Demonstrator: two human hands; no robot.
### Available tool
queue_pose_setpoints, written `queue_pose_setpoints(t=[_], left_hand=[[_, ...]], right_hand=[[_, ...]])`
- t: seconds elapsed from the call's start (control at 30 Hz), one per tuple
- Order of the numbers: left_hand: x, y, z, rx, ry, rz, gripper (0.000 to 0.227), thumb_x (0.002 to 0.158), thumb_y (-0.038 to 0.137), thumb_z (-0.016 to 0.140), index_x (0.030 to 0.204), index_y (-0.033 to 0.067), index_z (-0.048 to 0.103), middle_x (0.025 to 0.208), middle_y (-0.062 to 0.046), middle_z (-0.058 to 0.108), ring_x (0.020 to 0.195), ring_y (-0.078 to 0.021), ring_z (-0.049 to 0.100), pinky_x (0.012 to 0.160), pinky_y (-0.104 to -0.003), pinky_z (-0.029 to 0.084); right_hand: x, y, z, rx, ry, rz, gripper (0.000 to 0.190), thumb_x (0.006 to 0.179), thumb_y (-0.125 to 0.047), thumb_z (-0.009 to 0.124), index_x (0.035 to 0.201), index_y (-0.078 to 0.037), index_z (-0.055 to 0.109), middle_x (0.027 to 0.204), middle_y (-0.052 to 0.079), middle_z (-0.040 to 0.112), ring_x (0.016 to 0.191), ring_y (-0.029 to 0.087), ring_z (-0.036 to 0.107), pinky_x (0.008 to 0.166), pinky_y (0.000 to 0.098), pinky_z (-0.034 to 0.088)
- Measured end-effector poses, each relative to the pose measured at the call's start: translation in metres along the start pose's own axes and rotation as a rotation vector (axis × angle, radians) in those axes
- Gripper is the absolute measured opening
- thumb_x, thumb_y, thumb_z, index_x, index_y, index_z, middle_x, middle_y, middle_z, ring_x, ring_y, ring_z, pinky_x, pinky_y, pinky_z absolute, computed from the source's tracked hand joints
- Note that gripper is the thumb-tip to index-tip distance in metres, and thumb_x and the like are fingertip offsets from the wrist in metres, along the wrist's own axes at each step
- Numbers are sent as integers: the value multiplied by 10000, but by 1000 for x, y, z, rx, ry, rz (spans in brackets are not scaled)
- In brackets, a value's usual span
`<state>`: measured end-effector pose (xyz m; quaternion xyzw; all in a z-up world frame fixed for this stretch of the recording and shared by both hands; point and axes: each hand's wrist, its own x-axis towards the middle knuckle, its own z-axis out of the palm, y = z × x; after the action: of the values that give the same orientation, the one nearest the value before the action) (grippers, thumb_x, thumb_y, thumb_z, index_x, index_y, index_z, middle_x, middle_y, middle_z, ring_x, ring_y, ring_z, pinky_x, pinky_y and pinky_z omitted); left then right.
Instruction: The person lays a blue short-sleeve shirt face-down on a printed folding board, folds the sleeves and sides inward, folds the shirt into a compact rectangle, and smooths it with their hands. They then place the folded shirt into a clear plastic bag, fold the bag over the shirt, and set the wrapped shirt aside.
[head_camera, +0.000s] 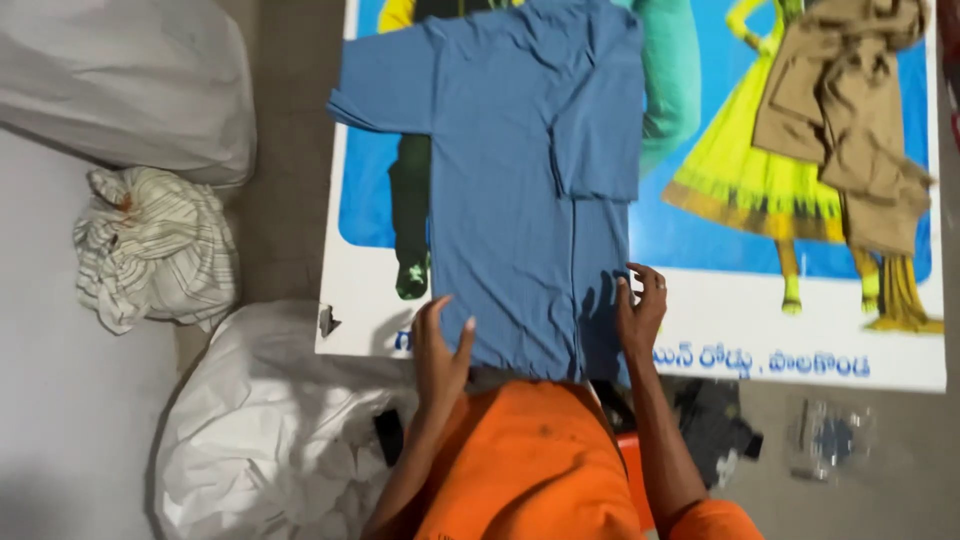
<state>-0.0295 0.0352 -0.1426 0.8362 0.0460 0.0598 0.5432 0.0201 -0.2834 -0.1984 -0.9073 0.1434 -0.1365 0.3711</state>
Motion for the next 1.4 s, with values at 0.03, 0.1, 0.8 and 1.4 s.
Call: queue_pose_setpoints(t=[0.03,0.1,0.8,1.4], left_hand=[[-8,-45,10,235,97,-69,567,963,382,698,1375,23,544,1293,-233,595,1230,-377,545,985,-497,458],[-17,-62,11,372,128,-137,629,899,385,742,1364,17,533,1261,-241,597,1169,-383,548,942,-515,453],[-37,-25,73,581,579,-651,336,965,271,640,1173,7,649,1153,-230,645,1096,-415,602,939,-538,448],[-12,-33,214,852,271,-600,621,1022,408,397,1562,101,409,1644,-224,309,1548,-377,235,1215,-679,1]], right_hand=[[16,-1,4,88,-17,-12,232,1008,-157,648,1223,-79,685,1187,160,637,1069,281,651,787,364,555],[57,8,19,97,-62,-88,199,1032,-172,651,1203,-79,694,1160,148,650,1026,252,665,748,340,548],[433,43,195,-346,-251,-584,550,1111,-359,625,1572,-98,478,1585,187,464,1427,417,434,1140,559,365],[503,1,248,-449,-664,-944,570,1154,-389,355,1684,-179,335,1718,195,284,1588,379,224,1198,673,-19]])
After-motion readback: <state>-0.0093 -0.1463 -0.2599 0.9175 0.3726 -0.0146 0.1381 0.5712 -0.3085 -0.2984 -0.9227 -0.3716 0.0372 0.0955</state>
